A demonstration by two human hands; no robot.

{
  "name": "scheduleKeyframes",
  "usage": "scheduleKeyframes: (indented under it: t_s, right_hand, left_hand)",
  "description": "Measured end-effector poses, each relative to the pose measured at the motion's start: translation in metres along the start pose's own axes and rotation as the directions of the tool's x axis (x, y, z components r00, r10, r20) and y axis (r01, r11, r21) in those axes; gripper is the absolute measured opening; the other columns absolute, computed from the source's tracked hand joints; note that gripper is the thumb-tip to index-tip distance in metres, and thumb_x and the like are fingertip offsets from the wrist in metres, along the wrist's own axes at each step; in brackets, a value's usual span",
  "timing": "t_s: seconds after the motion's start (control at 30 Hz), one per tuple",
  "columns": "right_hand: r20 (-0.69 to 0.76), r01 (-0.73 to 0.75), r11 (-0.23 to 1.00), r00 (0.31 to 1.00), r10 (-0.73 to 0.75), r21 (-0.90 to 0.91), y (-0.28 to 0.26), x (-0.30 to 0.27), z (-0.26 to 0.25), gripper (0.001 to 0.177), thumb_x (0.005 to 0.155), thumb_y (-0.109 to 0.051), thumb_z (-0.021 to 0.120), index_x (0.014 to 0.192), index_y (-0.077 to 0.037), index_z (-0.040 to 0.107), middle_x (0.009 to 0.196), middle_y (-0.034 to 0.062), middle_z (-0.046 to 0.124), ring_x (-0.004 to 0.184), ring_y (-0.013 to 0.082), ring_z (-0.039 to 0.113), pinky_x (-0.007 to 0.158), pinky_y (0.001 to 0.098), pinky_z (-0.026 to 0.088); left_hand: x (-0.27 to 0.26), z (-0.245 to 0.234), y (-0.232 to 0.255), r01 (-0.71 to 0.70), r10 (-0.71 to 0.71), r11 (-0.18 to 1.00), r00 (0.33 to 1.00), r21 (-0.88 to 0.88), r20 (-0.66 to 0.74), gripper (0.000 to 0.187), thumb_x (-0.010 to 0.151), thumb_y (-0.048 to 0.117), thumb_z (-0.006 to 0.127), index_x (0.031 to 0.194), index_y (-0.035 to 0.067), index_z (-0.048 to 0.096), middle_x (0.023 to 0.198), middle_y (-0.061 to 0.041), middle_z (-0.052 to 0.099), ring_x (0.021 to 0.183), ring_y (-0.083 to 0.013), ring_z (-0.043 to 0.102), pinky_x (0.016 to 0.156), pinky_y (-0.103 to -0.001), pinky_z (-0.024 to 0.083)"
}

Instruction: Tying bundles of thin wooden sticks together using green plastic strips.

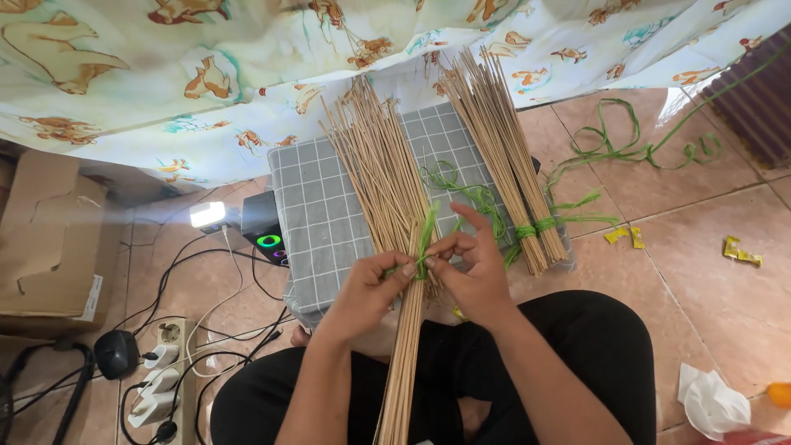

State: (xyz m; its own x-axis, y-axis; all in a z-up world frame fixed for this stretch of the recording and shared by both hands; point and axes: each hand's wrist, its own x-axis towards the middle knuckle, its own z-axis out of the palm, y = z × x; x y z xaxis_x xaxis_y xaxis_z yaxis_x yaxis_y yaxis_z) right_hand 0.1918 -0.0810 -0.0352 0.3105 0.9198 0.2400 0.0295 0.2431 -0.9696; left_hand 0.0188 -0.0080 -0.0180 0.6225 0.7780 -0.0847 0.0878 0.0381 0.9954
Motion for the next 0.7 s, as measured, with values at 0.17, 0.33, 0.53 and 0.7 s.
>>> scheduleKeyframes:
  t_s: [0.17,0.33,0.53,0.7]
  right_hand:
    - [-0.070,0.253,0.941,0.959,-0.274,-0.226,0.009,-0.006,0.006,0.053,0.088,0.004,0.073,0.133,0.000,0.045,0.100,0.0142,0.073,0.081,0.0208,0.067,0.079,0.0394,0.059]
    - [0.081,0.432,0.729,0.882,-0.464,-0.532,-0.016,-0.008,0.011,0.049,0.081,0.001,0.080,0.127,-0.004,0.066,0.117,0.0098,0.066,0.114,0.0299,0.063,0.103,0.0454,0.050]
    - [0.121,0.471,0.622,0.846,-0.519,-0.626,-0.029,-0.006,0.018,0.006,0.092,-0.004,0.074,0.098,-0.006,0.075,0.095,0.0076,0.068,0.088,0.0262,0.066,0.086,0.0412,0.053]
    - [0.111,0.359,0.795,0.930,-0.351,-0.488,-0.042,-0.007,0.013,0.032,0.101,-0.010,0.061,0.069,-0.011,0.061,0.080,0.0019,0.058,0.074,0.0203,0.056,0.075,0.0352,0.049]
  left_hand:
    - [0.004,0.004,-0.014,0.095,-0.100,0.918,0.995,-0.386,0.007,0.017,0.098,0.009,0.066,0.090,-0.005,0.073,0.044,0.004,0.039,0.035,-0.0031,0.040,0.037,-0.016,0.031]
    - [0.003,0.010,-0.018,0.105,-0.139,0.877,0.990,-0.468,-0.038,0.018,0.099,0.010,0.067,0.090,-0.005,0.073,0.045,0.005,0.035,0.036,-0.0011,0.035,0.037,-0.016,0.028]
    - [-0.002,0.019,-0.006,0.070,-0.157,0.909,0.970,-0.410,-0.183,0.017,0.094,0.011,0.075,0.088,-0.005,0.077,0.050,-0.002,0.048,0.044,-0.0054,0.045,0.043,-0.020,0.038]
    - [-0.004,0.008,0.004,0.010,-0.139,0.933,0.932,-0.360,-0.334,0.012,0.088,0.009,0.082,0.086,-0.003,0.080,0.058,-0.004,0.059,0.056,-0.0060,0.052,0.053,-0.021,0.045]
